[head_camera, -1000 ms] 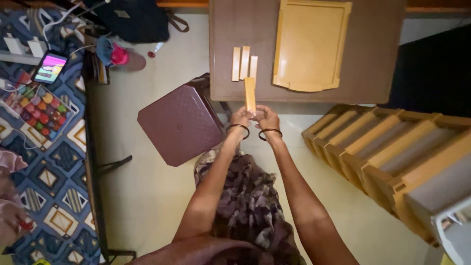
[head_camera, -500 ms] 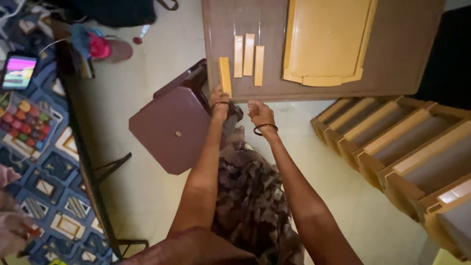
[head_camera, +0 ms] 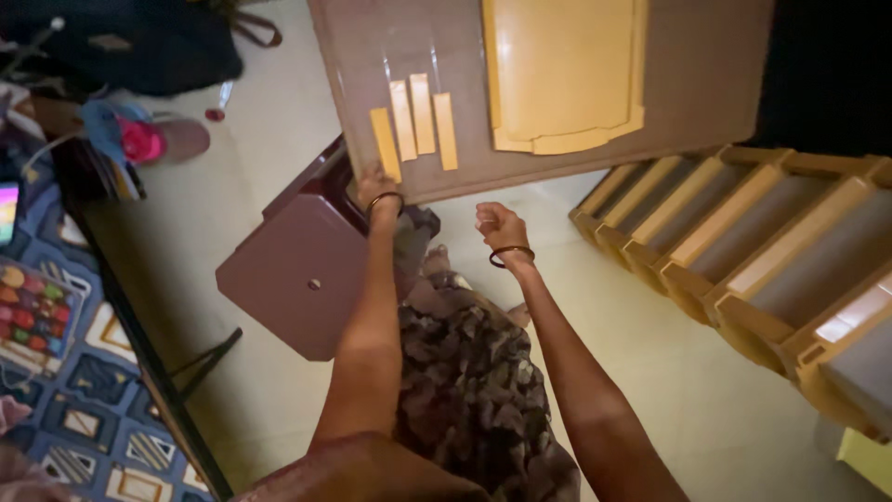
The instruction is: The person disassembles a stack of yellow plastic storage crates by removing lids, side panels, and frames. They place the disassembled parts on a nearby brown table and leave the white inner bins on the floor.
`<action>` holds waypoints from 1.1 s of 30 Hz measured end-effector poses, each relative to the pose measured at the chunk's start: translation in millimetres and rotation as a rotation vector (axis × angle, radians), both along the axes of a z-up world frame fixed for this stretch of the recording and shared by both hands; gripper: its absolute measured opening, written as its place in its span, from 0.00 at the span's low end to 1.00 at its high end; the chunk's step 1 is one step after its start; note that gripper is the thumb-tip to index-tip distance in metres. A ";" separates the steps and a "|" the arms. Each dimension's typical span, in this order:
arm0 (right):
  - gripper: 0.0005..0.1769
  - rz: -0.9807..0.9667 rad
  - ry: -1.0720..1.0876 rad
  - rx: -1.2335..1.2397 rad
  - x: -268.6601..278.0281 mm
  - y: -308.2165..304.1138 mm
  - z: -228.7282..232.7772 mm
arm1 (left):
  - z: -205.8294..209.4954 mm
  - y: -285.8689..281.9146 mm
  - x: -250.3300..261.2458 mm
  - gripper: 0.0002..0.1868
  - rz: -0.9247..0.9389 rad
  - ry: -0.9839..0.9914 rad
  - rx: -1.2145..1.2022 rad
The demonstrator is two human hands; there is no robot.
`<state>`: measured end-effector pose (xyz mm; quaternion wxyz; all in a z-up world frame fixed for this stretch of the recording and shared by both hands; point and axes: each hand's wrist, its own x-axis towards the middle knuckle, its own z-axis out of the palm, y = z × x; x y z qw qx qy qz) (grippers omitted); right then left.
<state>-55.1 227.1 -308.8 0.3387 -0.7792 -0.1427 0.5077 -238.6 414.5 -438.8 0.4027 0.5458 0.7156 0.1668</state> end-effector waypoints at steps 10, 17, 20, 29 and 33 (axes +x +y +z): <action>0.17 -0.179 0.029 0.047 23.4 -33.8 76.9 | 91.3 -36.8 9.3 0.15 -0.124 -0.038 -0.033; 0.19 -0.285 0.051 0.157 43.3 -99.9 109.6 | 160.9 -125.2 35.9 0.14 -0.087 -0.418 -0.278; 0.20 -0.359 0.054 0.183 50.9 -138.9 119.2 | 186.5 -170.0 60.7 0.15 -0.143 -0.428 -0.437; 0.22 -0.557 0.043 0.237 81.1 -274.4 146.3 | 246.8 -309.5 134.4 0.18 -0.345 -0.494 -0.758; 0.23 -0.661 0.033 0.247 99.5 -335.9 154.9 | 258.6 -356.3 164.1 0.20 -0.459 -0.489 -0.814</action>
